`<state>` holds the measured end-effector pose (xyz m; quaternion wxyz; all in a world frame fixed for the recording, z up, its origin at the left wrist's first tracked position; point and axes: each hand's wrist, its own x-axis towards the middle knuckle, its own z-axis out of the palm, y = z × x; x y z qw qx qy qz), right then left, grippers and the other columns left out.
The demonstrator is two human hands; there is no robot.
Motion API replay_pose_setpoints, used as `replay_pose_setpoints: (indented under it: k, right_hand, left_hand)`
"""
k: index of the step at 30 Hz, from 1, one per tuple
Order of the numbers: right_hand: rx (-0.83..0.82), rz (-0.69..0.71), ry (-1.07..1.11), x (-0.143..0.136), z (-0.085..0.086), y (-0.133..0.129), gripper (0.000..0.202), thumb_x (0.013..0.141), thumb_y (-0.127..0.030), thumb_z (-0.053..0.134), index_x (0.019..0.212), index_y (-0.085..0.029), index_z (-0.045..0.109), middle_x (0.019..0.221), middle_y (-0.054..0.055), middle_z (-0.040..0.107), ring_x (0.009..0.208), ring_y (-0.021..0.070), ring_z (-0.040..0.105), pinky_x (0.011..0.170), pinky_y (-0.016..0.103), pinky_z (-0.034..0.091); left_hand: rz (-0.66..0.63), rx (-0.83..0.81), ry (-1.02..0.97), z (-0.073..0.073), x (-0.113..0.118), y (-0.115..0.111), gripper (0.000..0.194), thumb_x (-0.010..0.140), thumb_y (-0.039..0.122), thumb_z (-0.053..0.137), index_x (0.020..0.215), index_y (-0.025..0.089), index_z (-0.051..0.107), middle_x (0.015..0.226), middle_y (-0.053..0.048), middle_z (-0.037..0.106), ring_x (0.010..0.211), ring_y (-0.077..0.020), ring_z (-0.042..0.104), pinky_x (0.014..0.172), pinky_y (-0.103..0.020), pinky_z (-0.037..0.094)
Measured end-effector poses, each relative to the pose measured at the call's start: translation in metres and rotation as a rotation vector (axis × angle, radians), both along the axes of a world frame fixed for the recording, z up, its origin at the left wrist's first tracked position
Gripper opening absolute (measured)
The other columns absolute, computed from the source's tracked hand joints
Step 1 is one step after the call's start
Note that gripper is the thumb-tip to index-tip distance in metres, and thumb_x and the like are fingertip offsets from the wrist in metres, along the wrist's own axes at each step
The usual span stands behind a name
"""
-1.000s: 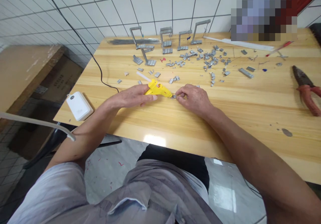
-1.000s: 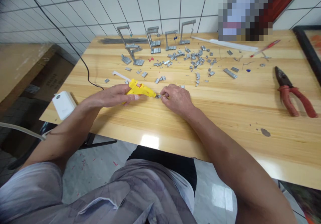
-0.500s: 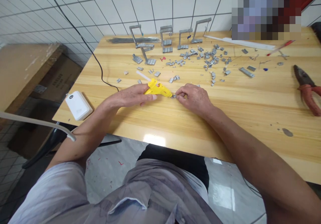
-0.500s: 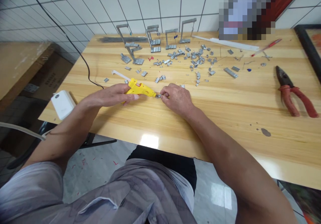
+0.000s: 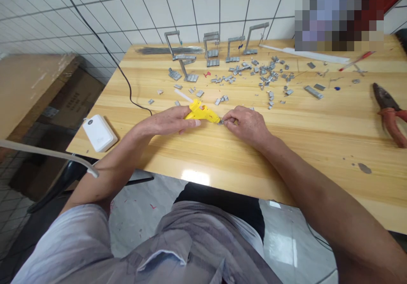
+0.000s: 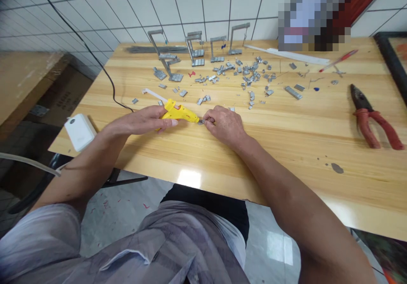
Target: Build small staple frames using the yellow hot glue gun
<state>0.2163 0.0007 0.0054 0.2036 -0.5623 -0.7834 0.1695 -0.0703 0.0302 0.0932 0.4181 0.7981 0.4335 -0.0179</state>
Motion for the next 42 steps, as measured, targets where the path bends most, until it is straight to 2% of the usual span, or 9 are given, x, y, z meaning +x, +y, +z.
replay_pose_setpoints:
  k: [5, 11, 16, 22, 33, 42]
  right_hand:
    - [0.017, 0.001, 0.008, 0.0, -0.001, 0.0, 0.022, 0.097, -0.023, 0.068, 0.106, -0.029, 0.088, 0.104, 0.005, 0.082, 0.096, 0.0233, 0.072, 0.076, 0.032, 0.046]
    - [0.027, 0.005, 0.019, 0.0, -0.002, 0.0, 0.022, 0.098, -0.023, 0.069, 0.106, -0.029, 0.088, 0.104, 0.005, 0.082, 0.095, 0.0229, 0.072, 0.075, 0.032, 0.044]
    - [0.025, 0.009, 0.02, 0.001, -0.003, 0.001, 0.023, 0.097, -0.022, 0.068, 0.106, -0.029, 0.088, 0.104, 0.005, 0.082, 0.095, 0.0228, 0.071, 0.075, 0.032, 0.043]
    - [0.014, 0.002, 0.015, 0.0, 0.0, 0.0, 0.023, 0.097, -0.022, 0.068, 0.105, -0.029, 0.088, 0.105, 0.005, 0.082, 0.095, 0.023, 0.071, 0.075, 0.033, 0.044]
    - [0.036, 0.011, 0.02, 0.001, -0.003, 0.001, 0.023, 0.098, -0.023, 0.067, 0.106, -0.029, 0.088, 0.105, 0.005, 0.082, 0.097, 0.0235, 0.073, 0.077, 0.033, 0.046]
    - [0.035, 0.013, 0.031, 0.001, -0.003, 0.0, 0.021, 0.098, -0.024, 0.067, 0.104, -0.028, 0.087, 0.104, 0.005, 0.082, 0.096, 0.0231, 0.072, 0.077, 0.033, 0.046]
  left_hand:
    - [0.015, -0.009, -0.004, 0.0, 0.0, 0.001, 0.048, 0.104, 0.065, 0.063, 0.101, 0.018, 0.068, 0.077, -0.001, 0.058, 0.067, -0.0155, 0.055, 0.059, -0.024, 0.044]
    - [0.015, 0.012, 0.0, 0.0, 0.002, 0.001, 0.046, 0.105, 0.062, 0.063, 0.114, 0.018, 0.071, 0.074, 0.0, 0.058, 0.065, -0.0155, 0.055, 0.057, -0.023, 0.042]
    - [0.012, -0.003, -0.038, -0.002, -0.002, 0.001, 0.046, 0.105, 0.063, 0.064, 0.096, 0.018, 0.067, 0.072, 0.0, 0.057, 0.064, -0.0147, 0.054, 0.057, -0.024, 0.043]
    - [0.018, -0.014, -0.04, -0.003, -0.008, 0.0, 0.046, 0.105, 0.062, 0.065, 0.093, 0.019, 0.067, 0.073, -0.001, 0.057, 0.065, -0.0143, 0.054, 0.057, -0.023, 0.043]
    - [0.021, 0.001, -0.044, -0.002, -0.003, -0.005, 0.04, 0.106, 0.059, 0.065, 0.107, 0.019, 0.068, 0.075, 0.0, 0.056, 0.065, -0.0145, 0.053, 0.057, -0.023, 0.043]
    - [0.082, 0.002, 0.015, -0.003, -0.006, -0.009, 0.039, 0.105, 0.059, 0.063, 0.103, 0.02, 0.066, 0.076, 0.0, 0.057, 0.067, -0.0158, 0.056, 0.06, -0.024, 0.045]
